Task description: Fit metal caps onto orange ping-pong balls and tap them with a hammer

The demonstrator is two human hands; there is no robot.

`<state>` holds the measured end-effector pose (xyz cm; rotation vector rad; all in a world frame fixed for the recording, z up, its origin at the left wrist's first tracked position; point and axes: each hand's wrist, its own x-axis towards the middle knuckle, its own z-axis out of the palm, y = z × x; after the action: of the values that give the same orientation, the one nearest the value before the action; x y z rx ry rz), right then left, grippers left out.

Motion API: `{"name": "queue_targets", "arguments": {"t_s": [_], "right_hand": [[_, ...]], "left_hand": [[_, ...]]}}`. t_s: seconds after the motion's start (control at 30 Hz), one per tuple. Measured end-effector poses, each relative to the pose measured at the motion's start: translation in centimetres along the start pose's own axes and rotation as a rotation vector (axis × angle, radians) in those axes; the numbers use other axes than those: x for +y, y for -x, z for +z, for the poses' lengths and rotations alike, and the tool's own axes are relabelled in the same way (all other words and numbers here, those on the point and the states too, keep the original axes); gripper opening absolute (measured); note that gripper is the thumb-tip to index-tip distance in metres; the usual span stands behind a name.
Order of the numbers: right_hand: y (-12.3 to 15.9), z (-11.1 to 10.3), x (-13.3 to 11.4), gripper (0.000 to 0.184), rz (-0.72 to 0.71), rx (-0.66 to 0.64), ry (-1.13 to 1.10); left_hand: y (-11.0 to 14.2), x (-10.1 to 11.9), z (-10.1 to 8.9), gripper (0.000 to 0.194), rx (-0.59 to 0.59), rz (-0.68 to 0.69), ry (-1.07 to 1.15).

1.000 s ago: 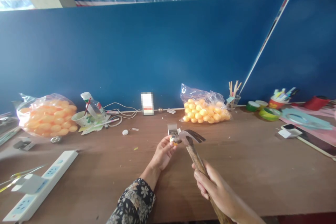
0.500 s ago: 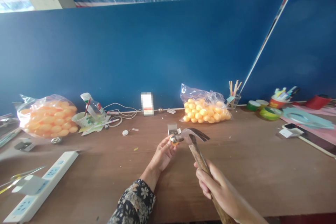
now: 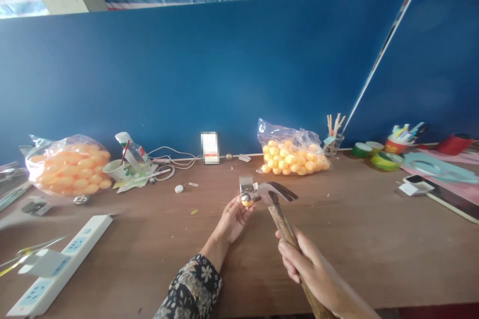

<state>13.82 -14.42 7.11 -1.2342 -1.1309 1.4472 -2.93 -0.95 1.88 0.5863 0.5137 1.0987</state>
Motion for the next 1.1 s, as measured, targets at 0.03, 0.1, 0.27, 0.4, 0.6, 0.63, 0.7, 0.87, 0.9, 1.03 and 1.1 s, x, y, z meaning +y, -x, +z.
{"name": "queue_targets", "arguments": {"t_s": [0.03, 0.1, 0.27, 0.4, 0.6, 0.63, 0.7, 0.87, 0.9, 1.03, 1.1], "right_hand": [[0.0, 0.0, 0.0, 0.049, -0.006, 0.003, 0.005], [0.1, 0.0, 0.1, 0.049, -0.006, 0.000, 0.013], [0.1, 0.2, -0.3, 0.049, 0.006, -0.023, 0.035], [-0.9, -1.6, -1.6, 0.042, -0.027, -0.005, 0.184], [-4.5, -7.7, -2.2, 0.023, -0.242, 0.219, 1.069], [-4.9, -8.6, -1.9, 0.020, -0.248, 0.218, 1.176], [-5.5, -9.9, -1.3, 0.015, -0.258, 0.182, 1.331], [-5.4, -11.1, 0.8, 0.012, -0.258, 0.114, 1.514], [-5.4, -11.2, 1.2, 0.012, -0.261, 0.109, 1.527], [-5.7, -11.4, 2.2, 0.012, -0.274, 0.090, 1.532], [-6.1, -11.7, 2.4, 0.013, -0.271, 0.083, 1.525]], "left_hand": [[0.0, 0.0, 0.0, 0.019, 0.007, 0.004, -0.003], [0.0, -0.1, 0.0, 0.020, -0.001, 0.010, -0.006], [0.0, -0.3, -0.1, 0.020, -0.029, -0.011, -0.027], [-0.4, 0.1, -0.5, 0.018, 0.038, 0.038, 0.018], [-1.0, 0.8, -1.0, 0.016, 0.106, 0.123, 0.116], [-1.0, 0.9, -0.9, 0.015, 0.107, 0.129, 0.120], [-1.0, 0.9, -0.8, 0.015, 0.115, 0.128, 0.128], [-0.9, 0.9, -0.5, 0.017, 0.162, 0.080, 0.139], [-0.8, 0.9, -0.5, 0.018, 0.167, 0.066, 0.140], [-0.7, 0.9, -0.3, 0.020, 0.167, 0.037, 0.131], [-0.7, 0.9, -0.4, 0.021, 0.166, 0.038, 0.124]]}}
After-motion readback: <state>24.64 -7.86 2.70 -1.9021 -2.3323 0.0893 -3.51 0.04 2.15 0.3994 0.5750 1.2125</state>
